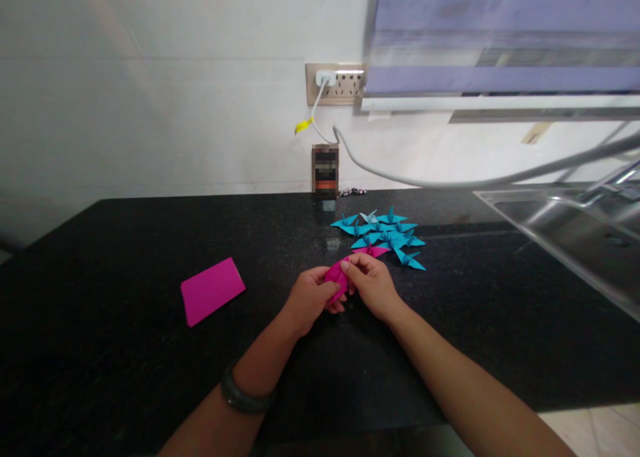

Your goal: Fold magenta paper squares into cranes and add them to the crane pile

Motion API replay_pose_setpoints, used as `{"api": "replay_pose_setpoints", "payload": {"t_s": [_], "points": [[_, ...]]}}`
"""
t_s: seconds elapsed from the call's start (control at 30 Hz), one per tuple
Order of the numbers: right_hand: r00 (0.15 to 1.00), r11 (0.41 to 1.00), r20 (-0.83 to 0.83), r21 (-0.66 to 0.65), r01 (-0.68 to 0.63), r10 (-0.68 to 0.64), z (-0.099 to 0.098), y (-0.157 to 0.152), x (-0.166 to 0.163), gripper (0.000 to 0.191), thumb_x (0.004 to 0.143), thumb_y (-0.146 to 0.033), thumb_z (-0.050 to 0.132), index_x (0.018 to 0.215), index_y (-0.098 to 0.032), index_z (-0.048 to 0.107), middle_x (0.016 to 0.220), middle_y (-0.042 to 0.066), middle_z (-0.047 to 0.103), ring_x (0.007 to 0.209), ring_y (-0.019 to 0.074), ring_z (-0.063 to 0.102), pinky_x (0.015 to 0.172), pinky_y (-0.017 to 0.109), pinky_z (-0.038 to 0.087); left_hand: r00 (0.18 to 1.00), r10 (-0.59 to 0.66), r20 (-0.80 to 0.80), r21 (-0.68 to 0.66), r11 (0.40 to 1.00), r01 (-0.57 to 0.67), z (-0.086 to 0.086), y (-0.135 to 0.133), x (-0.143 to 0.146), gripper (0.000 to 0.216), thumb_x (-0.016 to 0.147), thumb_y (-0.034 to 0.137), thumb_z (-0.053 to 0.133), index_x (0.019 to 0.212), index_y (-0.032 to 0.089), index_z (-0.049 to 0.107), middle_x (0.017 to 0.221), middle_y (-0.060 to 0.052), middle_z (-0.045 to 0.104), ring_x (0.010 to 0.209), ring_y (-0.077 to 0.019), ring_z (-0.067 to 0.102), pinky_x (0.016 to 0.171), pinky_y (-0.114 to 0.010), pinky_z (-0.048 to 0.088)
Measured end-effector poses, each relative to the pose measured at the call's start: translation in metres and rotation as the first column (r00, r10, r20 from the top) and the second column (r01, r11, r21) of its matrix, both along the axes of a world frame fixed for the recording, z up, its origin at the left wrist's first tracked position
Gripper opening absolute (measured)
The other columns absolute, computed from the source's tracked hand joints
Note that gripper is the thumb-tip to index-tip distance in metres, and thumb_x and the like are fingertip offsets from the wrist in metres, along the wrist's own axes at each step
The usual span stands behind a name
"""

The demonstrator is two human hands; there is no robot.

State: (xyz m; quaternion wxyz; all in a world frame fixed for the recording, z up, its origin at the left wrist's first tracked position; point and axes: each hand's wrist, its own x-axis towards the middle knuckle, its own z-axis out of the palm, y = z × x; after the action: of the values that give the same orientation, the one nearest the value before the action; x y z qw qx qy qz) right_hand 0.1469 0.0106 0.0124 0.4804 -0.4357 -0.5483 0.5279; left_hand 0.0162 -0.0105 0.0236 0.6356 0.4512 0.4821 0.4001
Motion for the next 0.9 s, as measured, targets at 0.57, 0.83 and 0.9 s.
{"api": "replay_pose_setpoints", "payload": {"t_s": [0.57,0.83,0.9], "points": [[0.93,0.967,0.368,0.238,-0.092,-0.002,-0.012,0.005,0.007,0.01,0.069,-0.026,0.062,0.067,-0.016,0.058,0.061,-0.002,0.051,0.054,0.009,0.045,0.049,0.02,0.035,0.969,0.112,-0.222,0.148,0.986,-0.08,-0.015,0.005,-0.003,0.031,0.066,0.016,0.053,0.097,0.015,0.055,0.058,0.002,0.059,0.043,-0.0093,0.051,0.041,-0.02,0.04],[0.925,0.979,0.363,0.198,0.041,-0.112,-0.024,0.006,0.0,0.013,0.073,-0.029,0.057,0.073,-0.016,0.059,0.057,-0.001,0.055,0.049,0.0105,0.048,0.046,0.021,0.038,0.892,0.28,-0.356,0.413,0.903,-0.118,-0.025,0.006,-0.003,0.029,0.073,0.026,0.055,0.101,0.017,0.056,0.085,-0.007,0.068,0.074,-0.0183,0.064,0.068,-0.029,0.048],[0.932,0.984,0.349,0.172,0.037,-0.096,-0.024,0.005,-0.001,0.015,0.072,-0.03,0.058,0.074,-0.016,0.059,0.059,0.0,0.058,0.048,0.0103,0.049,0.045,0.022,0.038,0.907,0.273,-0.32,0.383,0.913,-0.14,-0.025,0.006,-0.003,0.031,0.074,0.027,0.055,0.104,0.017,0.054,0.082,-0.007,0.068,0.071,-0.018,0.065,0.066,-0.029,0.049]]}}
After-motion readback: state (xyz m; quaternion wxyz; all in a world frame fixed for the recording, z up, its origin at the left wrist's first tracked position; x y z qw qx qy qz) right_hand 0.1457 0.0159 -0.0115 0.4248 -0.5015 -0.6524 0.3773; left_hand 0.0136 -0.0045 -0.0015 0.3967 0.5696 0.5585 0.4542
